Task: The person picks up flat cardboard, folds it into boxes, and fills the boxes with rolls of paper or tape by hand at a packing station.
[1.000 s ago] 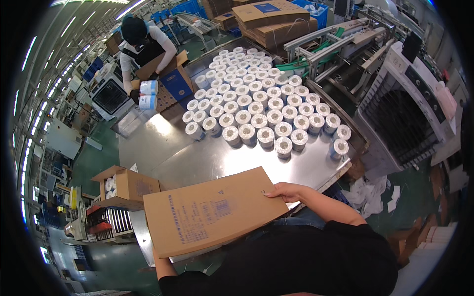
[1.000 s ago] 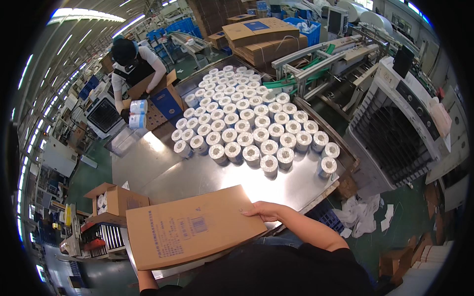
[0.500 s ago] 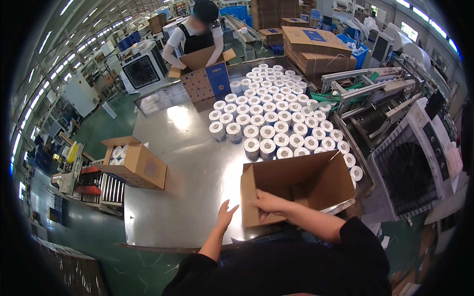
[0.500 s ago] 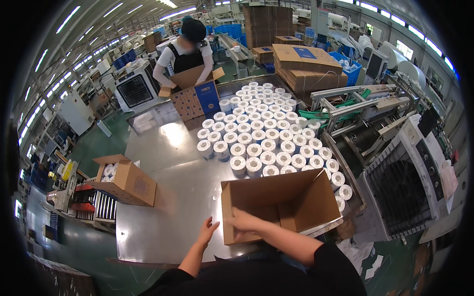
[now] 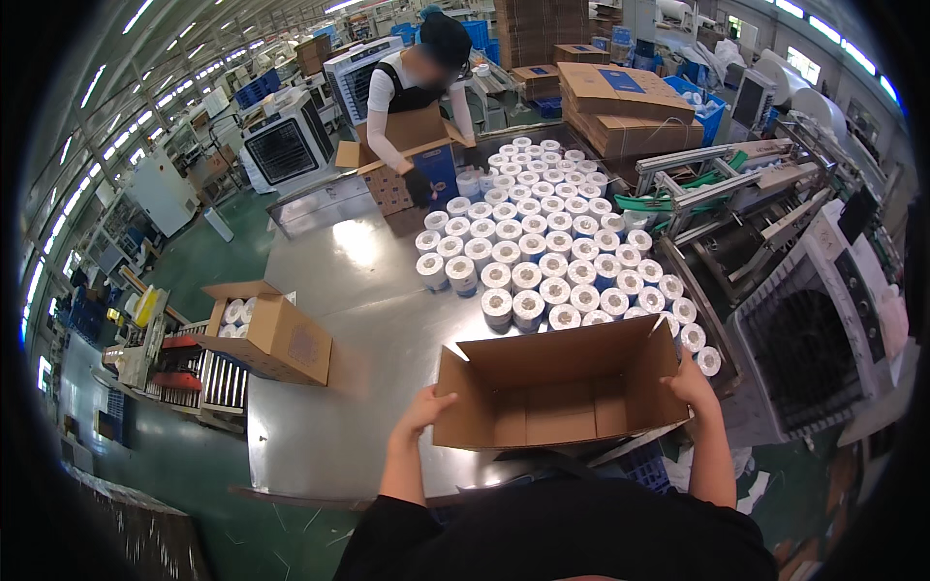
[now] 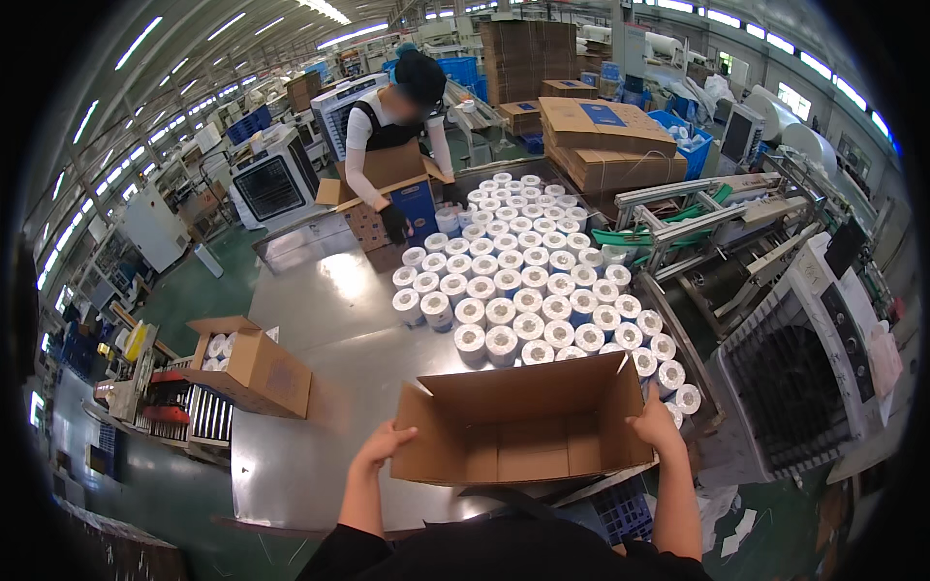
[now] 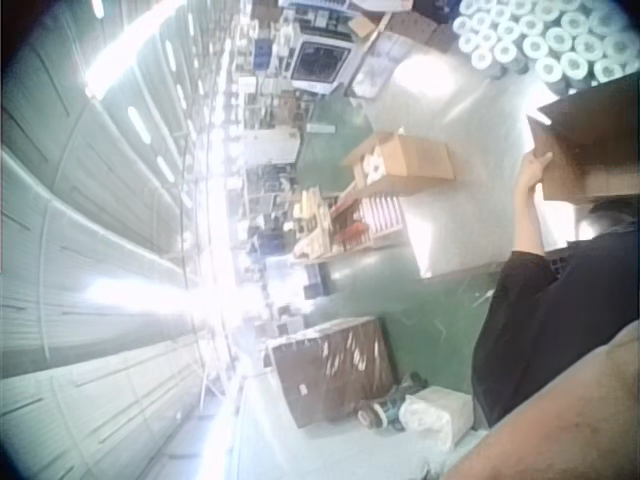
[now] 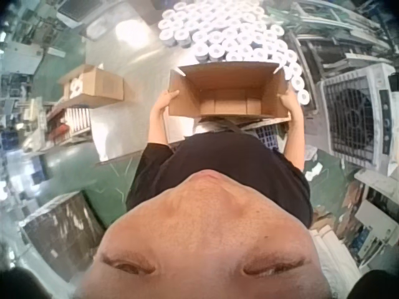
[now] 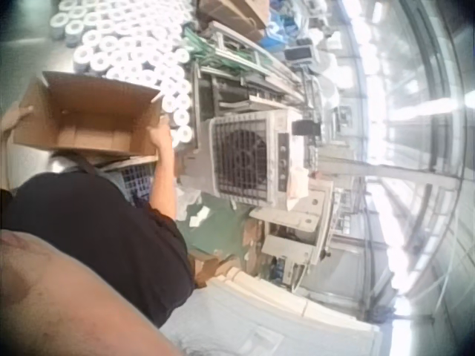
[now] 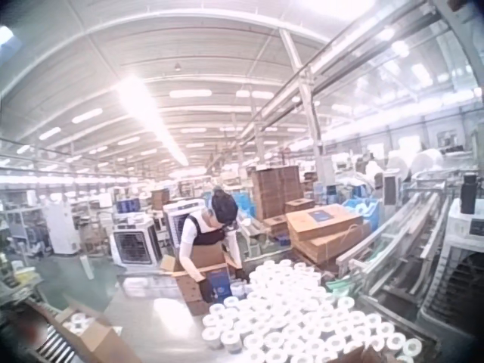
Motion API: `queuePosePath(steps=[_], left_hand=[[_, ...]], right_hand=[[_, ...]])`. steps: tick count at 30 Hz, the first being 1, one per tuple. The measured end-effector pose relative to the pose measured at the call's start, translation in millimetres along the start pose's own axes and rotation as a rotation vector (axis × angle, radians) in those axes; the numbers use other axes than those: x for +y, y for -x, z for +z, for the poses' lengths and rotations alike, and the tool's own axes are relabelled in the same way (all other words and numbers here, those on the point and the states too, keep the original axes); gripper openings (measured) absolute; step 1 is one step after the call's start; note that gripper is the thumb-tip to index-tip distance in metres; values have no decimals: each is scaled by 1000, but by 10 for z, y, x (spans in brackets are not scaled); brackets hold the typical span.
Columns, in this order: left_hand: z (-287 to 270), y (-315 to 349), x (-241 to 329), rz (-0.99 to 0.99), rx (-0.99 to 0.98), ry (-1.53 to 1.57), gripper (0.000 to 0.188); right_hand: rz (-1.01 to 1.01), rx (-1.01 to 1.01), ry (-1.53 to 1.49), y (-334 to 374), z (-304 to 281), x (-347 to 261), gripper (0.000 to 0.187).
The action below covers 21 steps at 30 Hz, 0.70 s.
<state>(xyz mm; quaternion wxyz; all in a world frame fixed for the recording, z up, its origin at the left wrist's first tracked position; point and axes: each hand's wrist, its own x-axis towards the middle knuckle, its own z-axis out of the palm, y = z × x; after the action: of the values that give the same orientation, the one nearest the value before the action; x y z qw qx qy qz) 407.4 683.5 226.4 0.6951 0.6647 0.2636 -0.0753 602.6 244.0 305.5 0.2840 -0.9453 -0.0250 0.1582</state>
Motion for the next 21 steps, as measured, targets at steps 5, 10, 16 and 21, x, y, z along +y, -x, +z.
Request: queuePosePath(steps=[5, 10, 16, 21], left_hand=[[-341, -221, -965, -251, 188, 96, 46], [320, -43, -313, 152, 495, -934, 60], [157, -163, -878, -20, 133, -555, 30], [449, 296, 579, 582, 617, -965, 78]], right_hand=[[79, -246, -944, -160, 46, 925, 48], [-429, 351, 168, -329, 287, 1304, 46], [-80, -212, 98, -452, 969, 721, 44], [-238, -64, -64, -174, 1143, 565, 52]])
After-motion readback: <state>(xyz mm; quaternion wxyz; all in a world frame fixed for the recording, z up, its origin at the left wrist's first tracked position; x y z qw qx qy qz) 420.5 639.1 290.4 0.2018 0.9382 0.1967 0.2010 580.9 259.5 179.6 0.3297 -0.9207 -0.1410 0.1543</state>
